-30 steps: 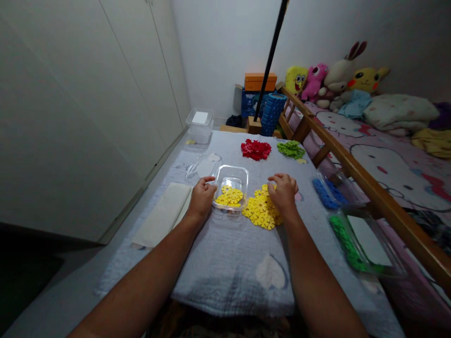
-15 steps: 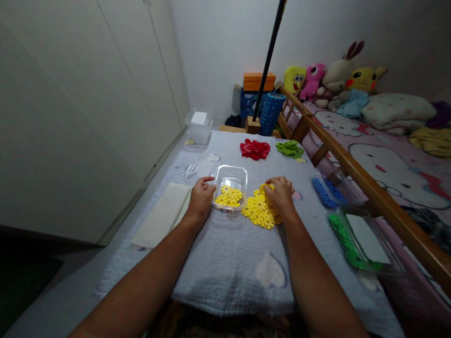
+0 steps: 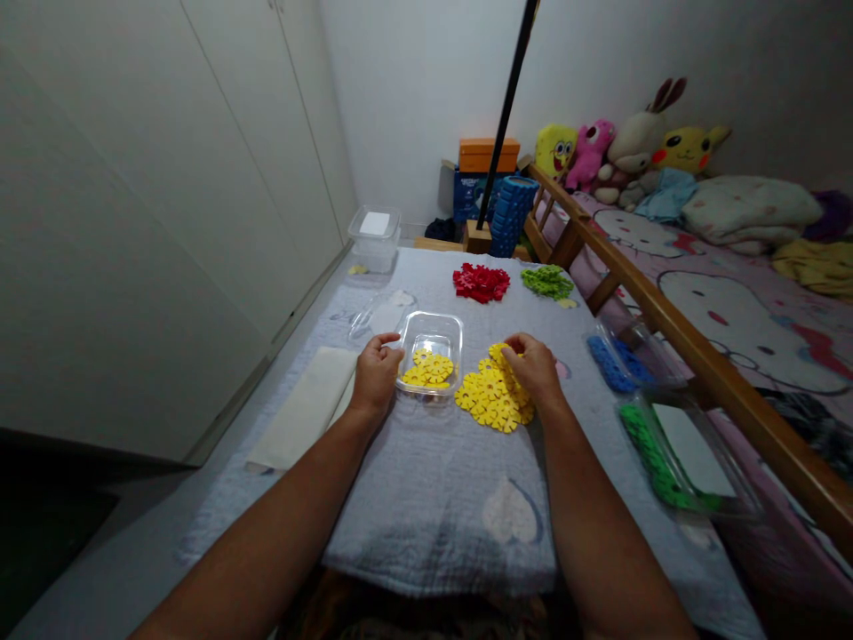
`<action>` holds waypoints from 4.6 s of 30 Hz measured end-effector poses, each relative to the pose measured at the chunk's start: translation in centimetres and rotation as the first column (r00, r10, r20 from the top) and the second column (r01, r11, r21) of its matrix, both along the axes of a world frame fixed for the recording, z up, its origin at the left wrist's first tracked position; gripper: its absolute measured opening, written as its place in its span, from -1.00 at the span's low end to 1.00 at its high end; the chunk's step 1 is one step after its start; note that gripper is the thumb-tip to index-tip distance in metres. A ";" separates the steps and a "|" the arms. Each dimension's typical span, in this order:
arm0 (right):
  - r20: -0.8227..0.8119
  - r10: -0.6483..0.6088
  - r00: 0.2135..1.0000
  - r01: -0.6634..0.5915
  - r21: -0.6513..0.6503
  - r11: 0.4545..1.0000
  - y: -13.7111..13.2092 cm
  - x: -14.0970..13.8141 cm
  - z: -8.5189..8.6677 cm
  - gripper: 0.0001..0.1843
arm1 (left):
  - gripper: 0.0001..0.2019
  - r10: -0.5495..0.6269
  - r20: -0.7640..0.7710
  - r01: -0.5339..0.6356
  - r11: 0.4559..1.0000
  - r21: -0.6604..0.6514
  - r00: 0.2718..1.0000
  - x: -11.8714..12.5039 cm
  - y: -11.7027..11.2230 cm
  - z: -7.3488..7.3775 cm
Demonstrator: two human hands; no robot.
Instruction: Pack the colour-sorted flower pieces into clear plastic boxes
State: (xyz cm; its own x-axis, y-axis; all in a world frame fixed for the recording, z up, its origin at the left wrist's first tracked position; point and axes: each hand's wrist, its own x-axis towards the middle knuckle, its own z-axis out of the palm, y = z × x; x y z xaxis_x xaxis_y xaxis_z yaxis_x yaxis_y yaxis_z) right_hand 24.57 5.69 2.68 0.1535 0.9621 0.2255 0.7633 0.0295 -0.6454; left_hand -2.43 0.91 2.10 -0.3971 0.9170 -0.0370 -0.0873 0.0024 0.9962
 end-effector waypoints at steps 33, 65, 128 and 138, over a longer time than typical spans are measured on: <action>0.183 0.315 0.931 -0.354 0.255 0.900 -3.4 -6.7 0.7 -0.78 | -0.59 -0.024 0.009 0.024 1.000 -0.006 1.000 0.1 -0.1 0.0; -0.123 0.292 0.948 -0.215 0.429 0.878 -1.6 -3.4 1.1 -0.87 | -0.60 -0.021 -0.012 0.021 1.000 -0.001 1.000 0.0 0.1 -0.3; -0.129 0.260 0.957 -0.241 0.146 0.960 -1.0 -1.8 1.3 -0.92 | -0.62 0.011 -0.002 -0.011 1.000 0.019 1.000 0.1 0.0 -0.1; 0.113 0.366 0.924 -0.383 0.263 0.885 -3.6 -6.6 2.4 -0.89 | -0.61 0.002 0.005 -0.002 1.000 0.011 1.000 0.0 0.1 -0.3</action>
